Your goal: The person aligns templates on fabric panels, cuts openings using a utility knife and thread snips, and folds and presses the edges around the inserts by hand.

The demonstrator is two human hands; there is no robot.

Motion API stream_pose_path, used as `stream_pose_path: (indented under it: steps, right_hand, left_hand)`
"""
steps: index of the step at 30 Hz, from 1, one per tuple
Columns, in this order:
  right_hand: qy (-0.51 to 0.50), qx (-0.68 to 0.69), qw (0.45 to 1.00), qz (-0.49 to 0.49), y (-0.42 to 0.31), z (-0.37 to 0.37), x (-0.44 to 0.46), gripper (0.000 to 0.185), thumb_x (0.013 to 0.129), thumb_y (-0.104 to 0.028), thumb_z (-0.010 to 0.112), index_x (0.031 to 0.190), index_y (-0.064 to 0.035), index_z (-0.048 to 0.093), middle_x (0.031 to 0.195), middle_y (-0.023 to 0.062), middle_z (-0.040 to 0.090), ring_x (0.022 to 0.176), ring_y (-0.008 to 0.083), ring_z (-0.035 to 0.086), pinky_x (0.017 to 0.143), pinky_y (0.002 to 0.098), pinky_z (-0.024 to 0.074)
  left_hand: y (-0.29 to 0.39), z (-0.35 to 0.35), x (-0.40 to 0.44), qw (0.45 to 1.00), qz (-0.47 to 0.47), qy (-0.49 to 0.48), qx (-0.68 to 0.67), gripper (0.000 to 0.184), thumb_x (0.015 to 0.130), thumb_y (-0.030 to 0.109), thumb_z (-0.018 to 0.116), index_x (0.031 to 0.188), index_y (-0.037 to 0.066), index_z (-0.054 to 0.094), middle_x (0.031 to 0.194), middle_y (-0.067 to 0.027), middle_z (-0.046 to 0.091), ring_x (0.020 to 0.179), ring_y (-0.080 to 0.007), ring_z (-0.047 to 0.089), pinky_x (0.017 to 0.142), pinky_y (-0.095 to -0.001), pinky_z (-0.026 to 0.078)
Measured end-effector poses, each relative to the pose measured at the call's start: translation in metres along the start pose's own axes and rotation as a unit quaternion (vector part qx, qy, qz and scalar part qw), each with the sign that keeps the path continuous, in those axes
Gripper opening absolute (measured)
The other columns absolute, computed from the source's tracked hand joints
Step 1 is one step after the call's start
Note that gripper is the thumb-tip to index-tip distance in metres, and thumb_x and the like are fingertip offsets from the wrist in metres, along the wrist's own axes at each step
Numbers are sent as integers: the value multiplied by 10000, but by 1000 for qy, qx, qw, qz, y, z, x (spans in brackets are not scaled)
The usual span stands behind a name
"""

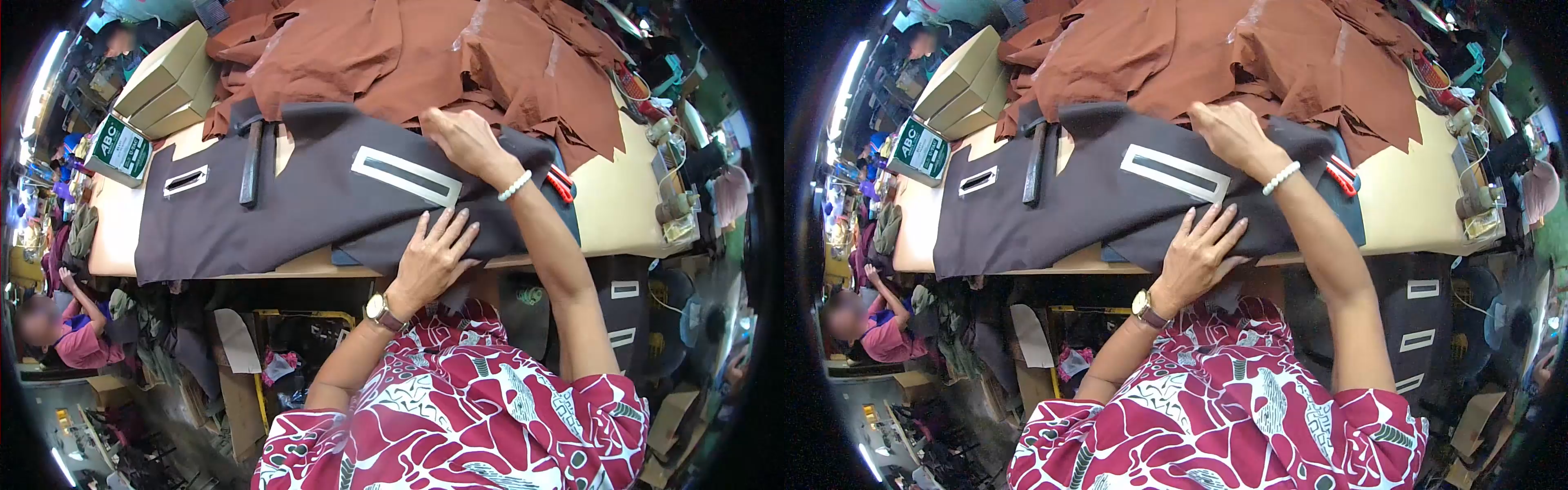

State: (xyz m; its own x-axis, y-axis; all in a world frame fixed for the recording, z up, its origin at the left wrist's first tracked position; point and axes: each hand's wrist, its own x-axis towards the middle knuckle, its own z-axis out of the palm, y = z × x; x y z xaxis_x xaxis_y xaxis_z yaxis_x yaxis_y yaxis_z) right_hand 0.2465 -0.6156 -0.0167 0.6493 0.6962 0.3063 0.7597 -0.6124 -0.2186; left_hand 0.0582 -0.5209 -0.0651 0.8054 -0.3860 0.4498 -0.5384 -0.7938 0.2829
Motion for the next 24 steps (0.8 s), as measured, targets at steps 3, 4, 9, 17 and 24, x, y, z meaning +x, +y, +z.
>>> stream_pose_path:
  steps: [3,4,9,17,24]
  right_hand:
    - [150,39,987,-43,-10,-18,22,290,833,-158,594,1101,-68,531,859,199,635,814,378,614,668,456,488]
    - [149,47,987,-35,-8,-25,30,285,843,-162,586,1106,-70,529,867,197,636,820,377,615,676,453,489]
    - [-59,-27,993,103,-28,-55,1,494,809,-416,634,1147,-73,527,956,222,633,889,389,610,774,457,484]
    - [115,120,986,1,-36,-15,-43,358,828,-92,583,1179,-43,530,1083,190,610,975,366,588,819,414,485]
    - [-51,0,986,158,-41,-7,-71,456,818,-121,579,1263,-107,478,1031,169,635,878,373,616,739,462,500]
  left_hand:
    - [-7,10,-8,997,66,28,-3,375,819,212,625,1159,56,593,1222,-100,579,1144,-282,536,957,-453,415]
    - [-8,8,-10,995,86,40,-6,344,816,180,626,1135,53,606,1198,-94,598,1122,-275,556,947,-432,430]
    - [-13,-3,-21,993,-8,88,-83,230,799,77,633,1027,41,634,1124,-104,636,1096,-255,582,927,-426,439]
    - [-23,-46,-20,983,-4,80,-165,162,837,11,556,988,-5,611,1122,-152,623,1117,-314,562,953,-419,429]
    - [13,-91,-71,945,-120,-124,-277,277,847,89,589,1114,17,607,1121,-185,615,1084,-322,581,919,-379,469]
